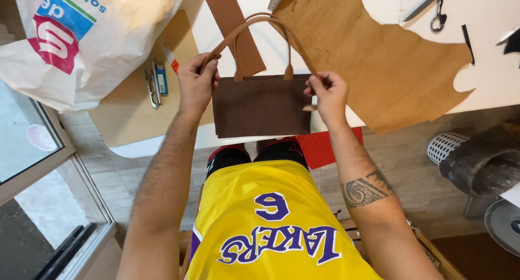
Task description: Sewing leather handles onto a bag panel and applying glue to secure them.
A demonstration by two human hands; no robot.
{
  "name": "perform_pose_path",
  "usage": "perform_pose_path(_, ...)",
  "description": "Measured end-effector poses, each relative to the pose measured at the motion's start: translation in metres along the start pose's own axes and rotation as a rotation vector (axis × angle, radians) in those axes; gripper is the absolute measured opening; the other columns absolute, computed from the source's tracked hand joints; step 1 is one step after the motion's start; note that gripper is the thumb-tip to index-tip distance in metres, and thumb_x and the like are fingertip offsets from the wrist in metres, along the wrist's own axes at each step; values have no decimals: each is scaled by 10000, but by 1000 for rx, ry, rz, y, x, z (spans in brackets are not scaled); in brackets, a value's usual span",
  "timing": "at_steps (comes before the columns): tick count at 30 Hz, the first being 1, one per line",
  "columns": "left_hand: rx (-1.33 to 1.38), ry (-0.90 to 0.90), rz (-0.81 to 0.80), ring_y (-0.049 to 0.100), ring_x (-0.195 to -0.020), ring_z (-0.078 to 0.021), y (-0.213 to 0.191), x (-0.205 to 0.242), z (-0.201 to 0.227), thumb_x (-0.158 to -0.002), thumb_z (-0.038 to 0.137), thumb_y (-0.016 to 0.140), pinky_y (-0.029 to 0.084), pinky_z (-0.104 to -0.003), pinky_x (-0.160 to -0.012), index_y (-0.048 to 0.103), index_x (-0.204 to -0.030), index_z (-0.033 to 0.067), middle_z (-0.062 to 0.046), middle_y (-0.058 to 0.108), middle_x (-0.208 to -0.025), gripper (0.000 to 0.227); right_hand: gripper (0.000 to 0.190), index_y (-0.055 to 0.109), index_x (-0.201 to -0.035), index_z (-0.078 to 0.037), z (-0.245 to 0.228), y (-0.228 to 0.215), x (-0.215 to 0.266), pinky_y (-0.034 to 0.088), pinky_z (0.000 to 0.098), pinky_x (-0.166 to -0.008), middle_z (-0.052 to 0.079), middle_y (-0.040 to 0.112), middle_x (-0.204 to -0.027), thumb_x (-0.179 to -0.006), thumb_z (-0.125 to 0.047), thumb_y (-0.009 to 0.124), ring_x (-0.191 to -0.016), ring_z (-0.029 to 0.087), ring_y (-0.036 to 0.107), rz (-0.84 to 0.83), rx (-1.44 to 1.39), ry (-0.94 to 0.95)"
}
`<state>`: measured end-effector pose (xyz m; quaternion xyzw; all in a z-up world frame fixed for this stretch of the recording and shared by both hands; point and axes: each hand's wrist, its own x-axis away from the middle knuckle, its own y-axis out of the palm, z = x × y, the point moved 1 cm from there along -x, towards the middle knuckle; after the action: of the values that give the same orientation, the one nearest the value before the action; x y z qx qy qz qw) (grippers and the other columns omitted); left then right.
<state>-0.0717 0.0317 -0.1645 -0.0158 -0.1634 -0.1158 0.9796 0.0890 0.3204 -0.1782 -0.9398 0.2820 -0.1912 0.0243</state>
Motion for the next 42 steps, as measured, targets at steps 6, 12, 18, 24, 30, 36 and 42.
perform_pose_path(6, -851, 808, 326, 707, -686, -243, -20, 6, 29, -1008, 76, 702, 563, -320, -634, 804, -1125, 92, -76, 696, -758, 156, 131, 680, -852, -60, -4, -31, -24, 578, 269, -535, 79, 753, -722, -849, 46, 757, -574, 203, 738, 444, 555, -723)
perform_pose_path(12, -404, 265, 273, 744, -913, -336, 12, 44, 8, -973, 66, 714, 573, -428, -738, 717, -1166, 39, -174, 755, -1015, 195, 108, 692, -869, -63, -3, -2, -7, 570, 346, -561, 124, 694, -707, -837, -12, 781, -638, 319, 716, 500, 607, -641)
perform_pose_path(18, 301, -156, 95, 405, -501, -32, 54, 82, -51, -1102, 126, 423, 345, -179, -498, 614, -1184, 90, 49, 429, -646, 211, 147, 616, -1088, 1, 12, 55, 26, 458, 210, -365, 51, 589, -715, -954, -59, 614, -465, 100, 577, 198, -164, 104)
perform_pose_path(24, 235, -239, 2, 664, -712, -111, 44, 61, -77, -1058, 40, 535, 576, -230, -638, 666, -1257, 60, -50, 646, -841, 240, 243, 620, -1206, 39, 13, 52, 19, 572, 255, -827, 138, 724, -968, -965, 8, 629, -853, 150, 701, 78, -291, 95)
perform_pose_path(30, 72, -359, 38, 778, -642, -249, 32, 21, -75, -998, 14, 630, 668, -334, -477, 594, -1343, 20, -178, 730, -891, 348, 225, 718, -1150, -34, 57, 45, -23, 554, 214, -754, 68, 782, -933, -927, -43, 743, -844, 106, 685, 11, 18, 136)
perform_pose_path(36, 120, -374, -107, 794, -926, -269, 32, 21, -84, -1009, -38, 536, 703, -337, -713, 384, -1561, 133, -185, 730, -1112, 597, 268, 762, -1124, -31, 59, 49, -31, 570, 225, -685, 25, 684, -836, -865, -45, 830, -767, 92, 658, 111, 108, 96)
perform_pose_path(42, 359, -430, -293, 771, -937, -440, 17, 36, -36, -997, -124, 481, 699, -436, -613, 375, -1568, 150, -285, 708, -1182, 642, 280, 694, -1186, -18, 43, 38, -21, 626, 227, -582, 109, 772, -938, -938, -120, 779, -682, 187, 772, -4, -250, 316)
